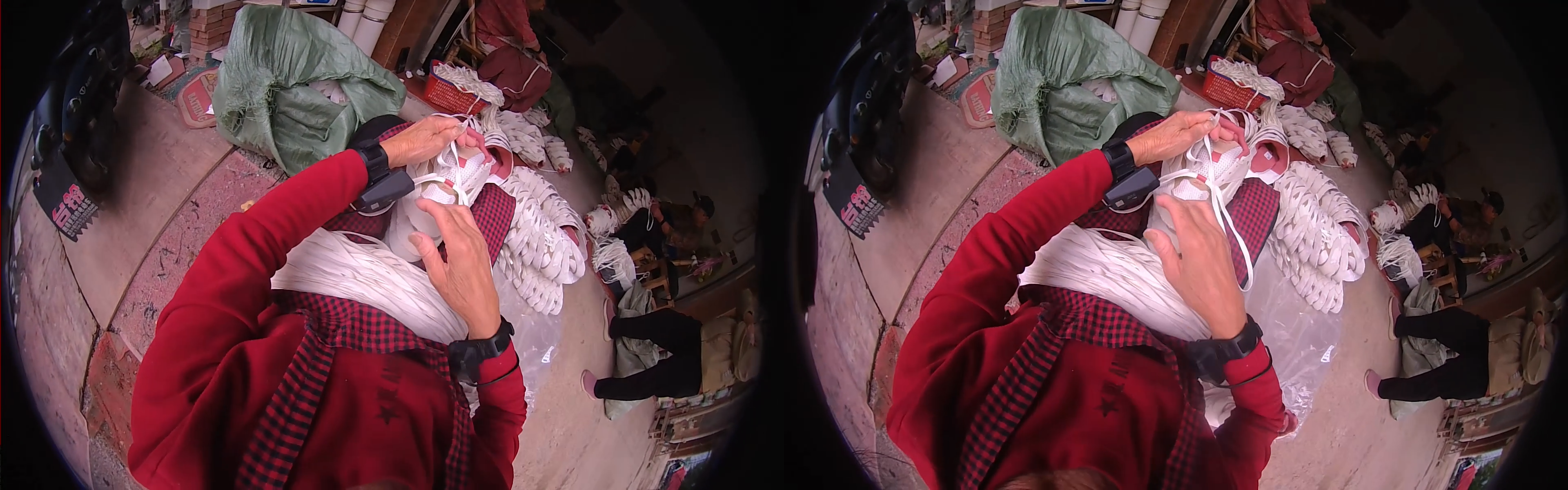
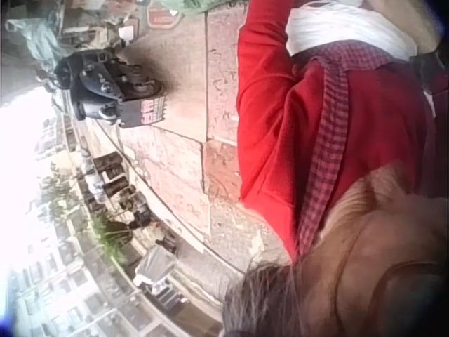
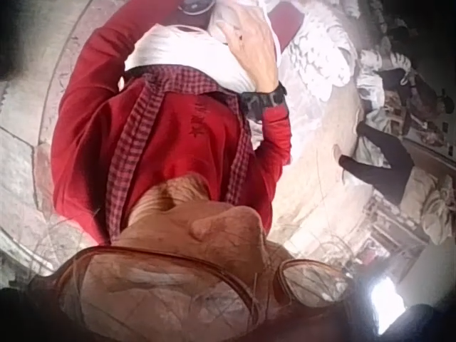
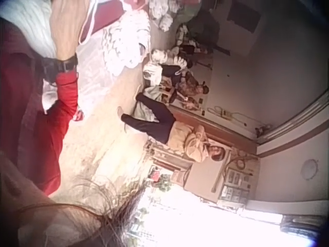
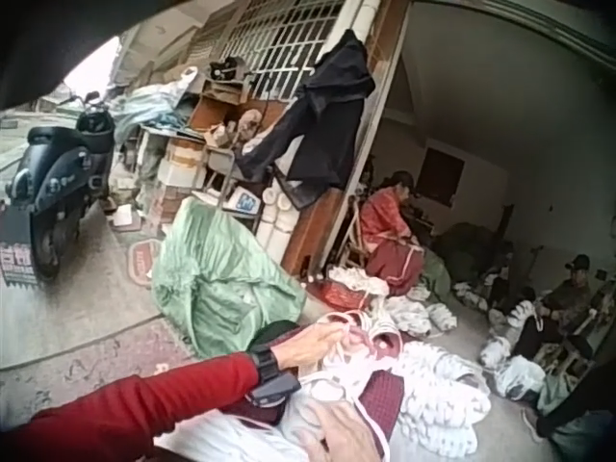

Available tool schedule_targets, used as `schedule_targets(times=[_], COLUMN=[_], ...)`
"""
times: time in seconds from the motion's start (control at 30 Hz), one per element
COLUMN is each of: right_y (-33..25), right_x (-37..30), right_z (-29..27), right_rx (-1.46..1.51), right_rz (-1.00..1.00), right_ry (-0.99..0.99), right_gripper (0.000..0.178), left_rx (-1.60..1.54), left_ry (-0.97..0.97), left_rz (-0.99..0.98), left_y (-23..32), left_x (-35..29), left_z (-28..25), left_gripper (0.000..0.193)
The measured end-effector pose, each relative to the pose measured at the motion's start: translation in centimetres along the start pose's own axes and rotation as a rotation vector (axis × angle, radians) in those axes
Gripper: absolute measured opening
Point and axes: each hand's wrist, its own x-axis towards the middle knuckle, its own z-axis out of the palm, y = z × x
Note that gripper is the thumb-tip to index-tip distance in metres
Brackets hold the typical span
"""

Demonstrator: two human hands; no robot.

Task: The recorder is lacing a white and pink Reebok shoe while sitting among a large pile of shoe components.

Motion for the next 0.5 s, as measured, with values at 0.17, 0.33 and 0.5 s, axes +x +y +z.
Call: schedule_targets(times=[0.17,0.33,0.5], right_y=[6.1,6.8,7.9], right_x=[-1.4,-1.1,-1.9], right_z=[3.7,4.4,4.8], right_rx=[-0.325,-0.277,-0.317], right_rz=[0.003,-0.011,-0.019], right_ry=[-0.052,-0.029,-0.005], right_gripper=[0.039,0.046,0.055], left_rx=[0.107,0.26,0.446], left_ry=[-0.08,-0.066,0.173], left_rz=[-0.128,-0.094,0.042], left_y=[1.9,3.7,10.6], left_x=[0.7,2.0,6.2], left_z=[0.2,0.1,2.3], left_gripper=[0.038,0.036,0.033])
